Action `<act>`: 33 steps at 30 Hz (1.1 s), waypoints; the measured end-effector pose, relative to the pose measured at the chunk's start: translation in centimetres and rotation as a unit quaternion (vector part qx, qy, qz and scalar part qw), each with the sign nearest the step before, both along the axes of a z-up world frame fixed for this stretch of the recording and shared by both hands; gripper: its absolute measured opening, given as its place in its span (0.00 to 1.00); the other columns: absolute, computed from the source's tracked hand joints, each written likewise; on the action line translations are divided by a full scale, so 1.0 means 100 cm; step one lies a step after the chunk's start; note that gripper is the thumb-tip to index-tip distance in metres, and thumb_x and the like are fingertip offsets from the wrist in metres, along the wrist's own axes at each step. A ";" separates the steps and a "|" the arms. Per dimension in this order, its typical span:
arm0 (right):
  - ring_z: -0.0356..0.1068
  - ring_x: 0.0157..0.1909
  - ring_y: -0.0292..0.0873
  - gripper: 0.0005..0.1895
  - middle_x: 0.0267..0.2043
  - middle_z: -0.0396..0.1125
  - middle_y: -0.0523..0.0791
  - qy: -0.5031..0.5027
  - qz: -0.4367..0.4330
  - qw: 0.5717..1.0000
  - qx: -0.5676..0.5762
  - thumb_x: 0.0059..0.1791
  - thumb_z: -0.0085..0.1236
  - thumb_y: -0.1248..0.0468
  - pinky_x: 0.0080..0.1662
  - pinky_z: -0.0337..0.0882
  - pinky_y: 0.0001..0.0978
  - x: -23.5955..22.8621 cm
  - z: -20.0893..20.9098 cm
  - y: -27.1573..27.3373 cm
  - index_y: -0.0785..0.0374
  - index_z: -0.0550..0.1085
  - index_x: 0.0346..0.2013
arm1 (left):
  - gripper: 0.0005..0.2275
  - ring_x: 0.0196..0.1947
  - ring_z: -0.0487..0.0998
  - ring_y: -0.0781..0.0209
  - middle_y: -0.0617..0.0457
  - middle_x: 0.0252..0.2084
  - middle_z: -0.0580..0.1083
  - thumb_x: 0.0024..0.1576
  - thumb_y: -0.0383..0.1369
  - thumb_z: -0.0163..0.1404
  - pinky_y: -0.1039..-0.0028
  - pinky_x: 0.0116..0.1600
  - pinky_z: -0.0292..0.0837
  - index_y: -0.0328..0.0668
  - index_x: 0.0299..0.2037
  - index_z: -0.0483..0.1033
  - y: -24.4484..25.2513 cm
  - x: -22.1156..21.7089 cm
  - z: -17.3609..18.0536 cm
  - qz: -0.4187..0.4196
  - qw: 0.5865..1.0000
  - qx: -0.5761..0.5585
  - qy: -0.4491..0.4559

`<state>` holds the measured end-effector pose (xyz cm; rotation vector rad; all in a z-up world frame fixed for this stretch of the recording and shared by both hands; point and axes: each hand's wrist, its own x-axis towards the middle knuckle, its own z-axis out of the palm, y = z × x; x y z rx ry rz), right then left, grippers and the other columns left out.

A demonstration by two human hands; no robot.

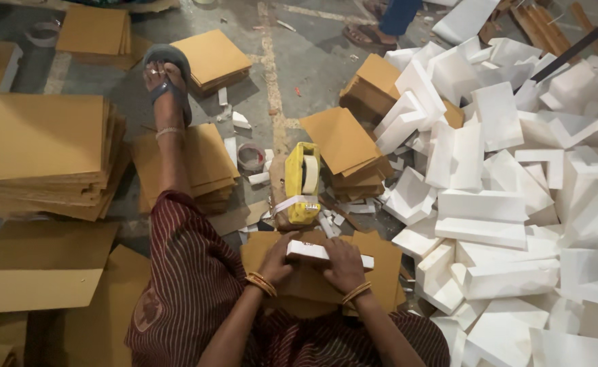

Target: The person sits on the floor and assembles small white rectangular boxes. They pick up white box components, fold them into shape, and secure the seams using a yellow tape dispenser. The person works continuously, handling one box at a time and placing the finished units aside.

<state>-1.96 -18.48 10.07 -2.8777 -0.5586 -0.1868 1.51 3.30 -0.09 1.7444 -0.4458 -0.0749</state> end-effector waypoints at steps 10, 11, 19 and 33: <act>0.63 0.54 0.55 0.37 0.52 0.64 0.49 0.014 -0.035 0.999 -0.004 0.29 0.64 0.66 0.51 0.62 0.48 -0.002 0.002 0.006 0.62 0.66 0.53 | 0.33 0.60 0.66 0.30 0.35 0.58 0.68 0.41 0.23 0.56 0.53 0.64 0.62 0.39 0.62 0.63 -0.022 -0.005 -0.070 0.082 0.995 0.028 -0.046; 0.64 0.54 0.54 0.37 0.52 0.64 0.49 0.021 -0.041 0.999 -0.011 0.30 0.64 0.65 0.51 0.62 0.48 0.000 0.003 0.006 0.62 0.66 0.53 | 0.32 0.59 0.66 0.31 0.35 0.57 0.68 0.41 0.24 0.56 0.53 0.63 0.63 0.40 0.62 0.64 -0.022 -0.001 -0.070 0.082 0.995 0.043 -0.042; 0.64 0.51 0.57 0.38 0.52 0.65 0.51 -0.019 -0.009 1.000 -0.001 0.30 0.65 0.65 0.50 0.63 0.51 0.001 -0.002 0.003 0.62 0.66 0.55 | 0.31 0.60 0.71 0.35 0.38 0.59 0.71 0.43 0.24 0.54 0.56 0.64 0.68 0.44 0.62 0.67 -0.018 -0.003 -0.047 0.077 0.995 -0.008 -0.066; 0.65 0.50 0.58 0.33 0.52 0.65 0.52 -0.003 -0.032 0.999 -0.018 0.35 0.63 0.62 0.49 0.63 0.50 -0.001 0.005 0.008 0.60 0.68 0.55 | 0.38 0.62 0.69 0.38 0.38 0.61 0.68 0.45 0.30 0.62 0.56 0.65 0.65 0.44 0.68 0.58 0.018 -0.018 0.073 0.084 0.995 0.052 -0.029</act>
